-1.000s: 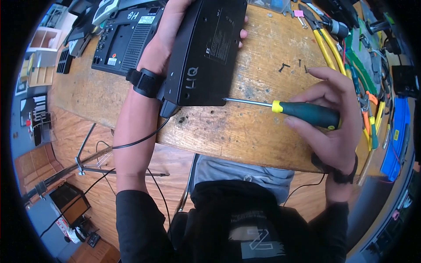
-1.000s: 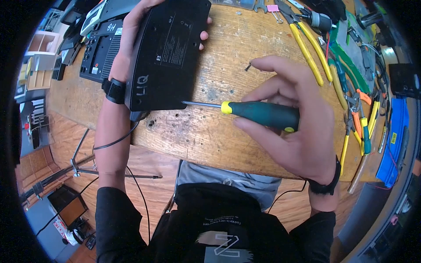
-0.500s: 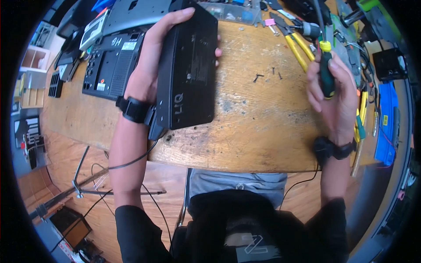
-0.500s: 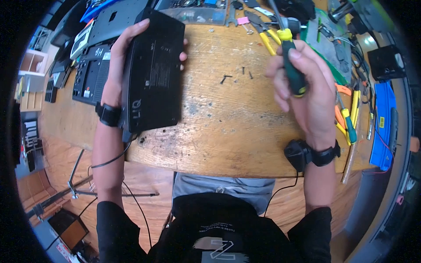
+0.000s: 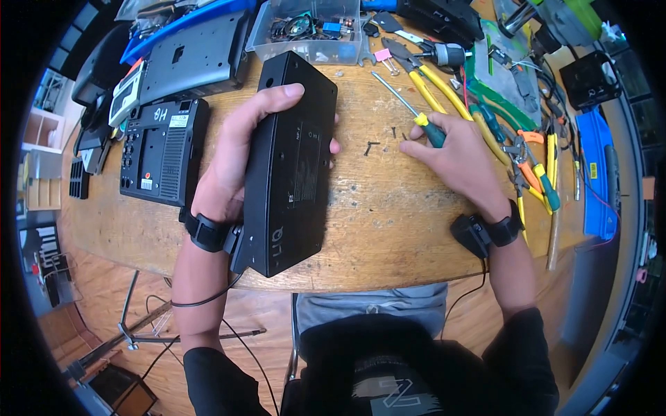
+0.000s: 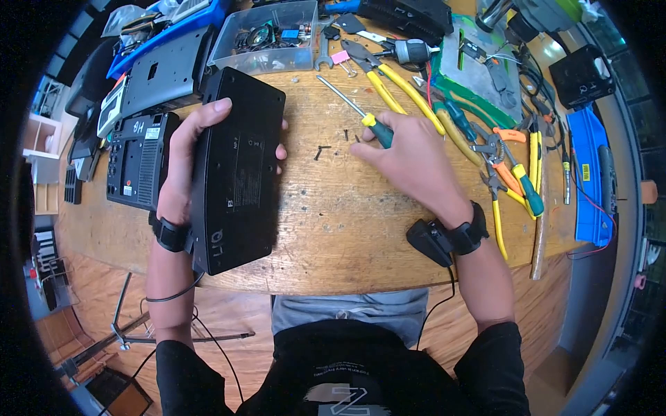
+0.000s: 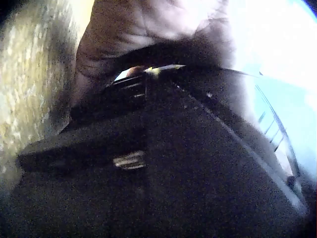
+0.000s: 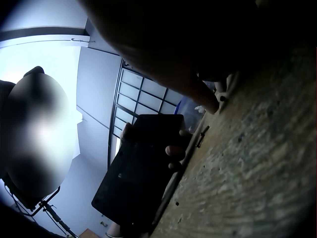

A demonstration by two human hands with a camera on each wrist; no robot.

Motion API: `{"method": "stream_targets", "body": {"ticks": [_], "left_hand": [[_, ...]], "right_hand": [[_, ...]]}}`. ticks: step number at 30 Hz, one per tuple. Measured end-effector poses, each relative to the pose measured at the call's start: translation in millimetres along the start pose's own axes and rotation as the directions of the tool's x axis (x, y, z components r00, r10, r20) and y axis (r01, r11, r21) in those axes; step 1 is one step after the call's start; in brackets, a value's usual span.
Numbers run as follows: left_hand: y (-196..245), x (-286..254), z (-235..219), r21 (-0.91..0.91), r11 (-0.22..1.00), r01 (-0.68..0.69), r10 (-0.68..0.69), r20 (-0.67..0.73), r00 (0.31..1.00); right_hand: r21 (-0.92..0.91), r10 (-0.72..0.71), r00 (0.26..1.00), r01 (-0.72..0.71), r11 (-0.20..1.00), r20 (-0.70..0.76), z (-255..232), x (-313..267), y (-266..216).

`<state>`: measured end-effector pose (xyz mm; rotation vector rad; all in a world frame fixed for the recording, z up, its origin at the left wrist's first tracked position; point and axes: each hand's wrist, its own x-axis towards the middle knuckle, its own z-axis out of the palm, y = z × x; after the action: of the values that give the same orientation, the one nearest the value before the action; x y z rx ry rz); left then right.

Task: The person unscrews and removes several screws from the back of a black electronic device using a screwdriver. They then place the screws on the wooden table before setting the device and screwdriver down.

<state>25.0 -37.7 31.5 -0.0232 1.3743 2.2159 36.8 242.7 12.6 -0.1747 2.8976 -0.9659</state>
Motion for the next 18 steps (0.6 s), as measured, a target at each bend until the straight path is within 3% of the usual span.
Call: {"method": "stream_targets", "body": {"ticks": [6, 9, 12, 18], "left_hand": [[-0.4, -1.1, 5.0, -0.001, 0.999, 0.038, -0.038, -0.042, 0.998], [-0.5, -2.1, 8.1, 0.023, 0.999, 0.024, -0.023, -0.042, 0.999], [0.5, -2.1, 7.5, 0.024, 0.999, 0.024, -0.023, -0.037, 0.999], [-1.5, -2.7, 12.4, -0.016, 1.0, -0.008, 0.007, -0.069, 0.998]], "right_hand": [[-0.004, 0.053, 0.999, -0.053, 0.999, 0.013, -0.7, 0.6, -2.0], [0.103, -0.037, 0.993, 0.049, 0.993, -0.114, 6.8, -4.1, 6.0], [0.05, 0.1, 0.995, -0.101, 0.994, 0.014, -1.9, -2.0, 0.4], [0.202, 0.06, 0.998, -0.063, 0.977, 0.019, 4.5, -0.8, 8.3]]}}
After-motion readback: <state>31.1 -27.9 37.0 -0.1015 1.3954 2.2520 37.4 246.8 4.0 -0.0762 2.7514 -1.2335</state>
